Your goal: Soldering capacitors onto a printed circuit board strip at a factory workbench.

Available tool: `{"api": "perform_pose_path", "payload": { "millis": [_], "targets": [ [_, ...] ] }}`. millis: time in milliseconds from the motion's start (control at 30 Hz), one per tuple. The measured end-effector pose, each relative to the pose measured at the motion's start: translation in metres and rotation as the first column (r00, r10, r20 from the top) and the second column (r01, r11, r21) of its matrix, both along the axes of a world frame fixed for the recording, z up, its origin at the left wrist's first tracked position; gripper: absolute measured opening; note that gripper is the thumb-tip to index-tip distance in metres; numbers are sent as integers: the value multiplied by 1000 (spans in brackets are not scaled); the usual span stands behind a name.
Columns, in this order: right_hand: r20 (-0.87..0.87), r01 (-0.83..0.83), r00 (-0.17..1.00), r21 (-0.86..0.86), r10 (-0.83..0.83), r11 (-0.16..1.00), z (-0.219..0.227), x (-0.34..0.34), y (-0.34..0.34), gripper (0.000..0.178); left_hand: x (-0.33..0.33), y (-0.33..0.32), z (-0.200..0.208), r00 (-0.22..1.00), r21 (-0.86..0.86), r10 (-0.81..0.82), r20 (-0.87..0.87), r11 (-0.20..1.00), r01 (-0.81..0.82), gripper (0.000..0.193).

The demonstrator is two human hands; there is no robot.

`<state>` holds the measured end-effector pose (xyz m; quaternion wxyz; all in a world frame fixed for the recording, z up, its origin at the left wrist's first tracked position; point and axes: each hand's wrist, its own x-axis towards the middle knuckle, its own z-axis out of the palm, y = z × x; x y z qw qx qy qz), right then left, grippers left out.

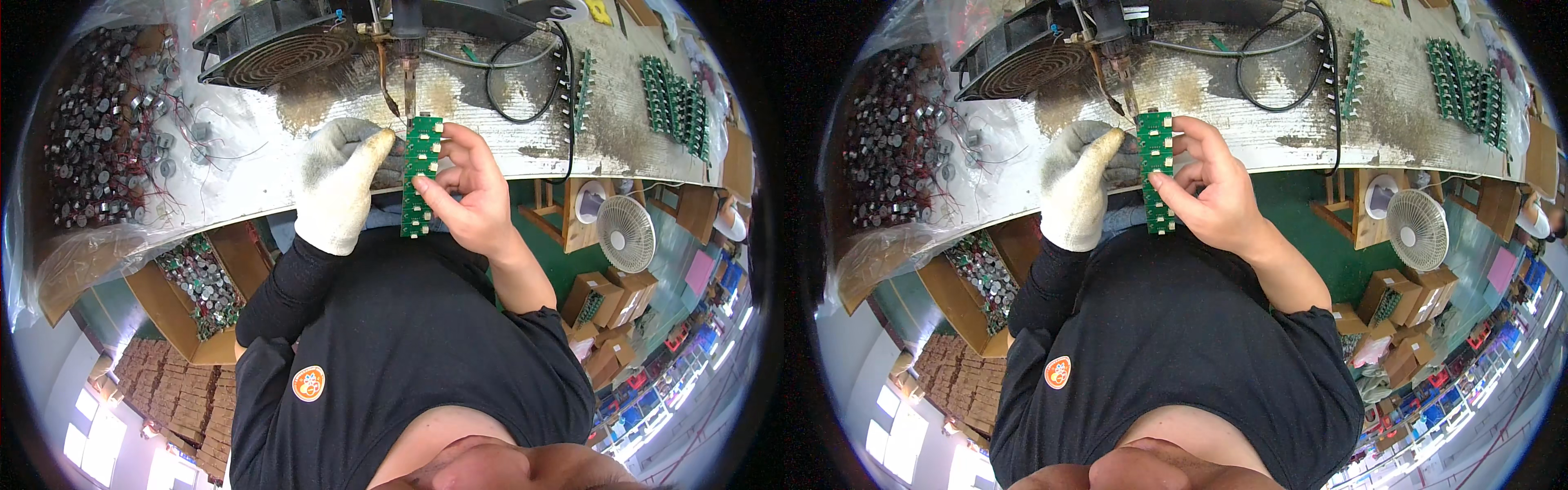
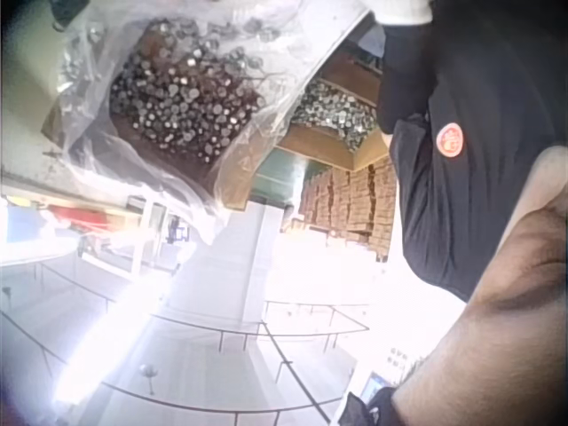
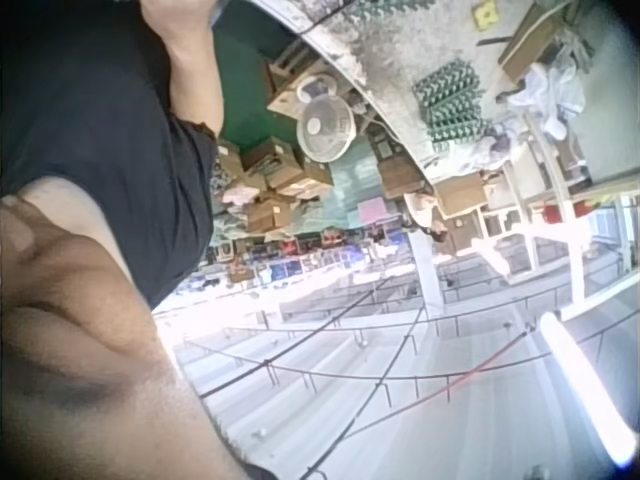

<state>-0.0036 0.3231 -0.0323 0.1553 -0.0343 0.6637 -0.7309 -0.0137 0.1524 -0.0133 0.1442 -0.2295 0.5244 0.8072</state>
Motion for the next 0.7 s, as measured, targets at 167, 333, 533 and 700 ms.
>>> {"api": "perform_pose_path", "payload": {
  "millis": [167,333,533,700],
  "targets": [
    [-12,2,1000,10,-2,1000,1,0,0,59,0,-1,-1,1000,-15,2,-5,1000,-2,21],
    [-20,-31,999,27,32,999,6,-1,1,58,2,-1,-2,999,-56,-10,-54,998,7,21],
    [-30,2,1000,60,0,998,-1,1,1,58,2,2,-3,1000,-34,13,-25,999,-14,19],
    [-44,10,999,77,-7,997,-2,5,3,59,3,2,-8,1000,-67,-3,-26,998,1,18]
  ]
}}
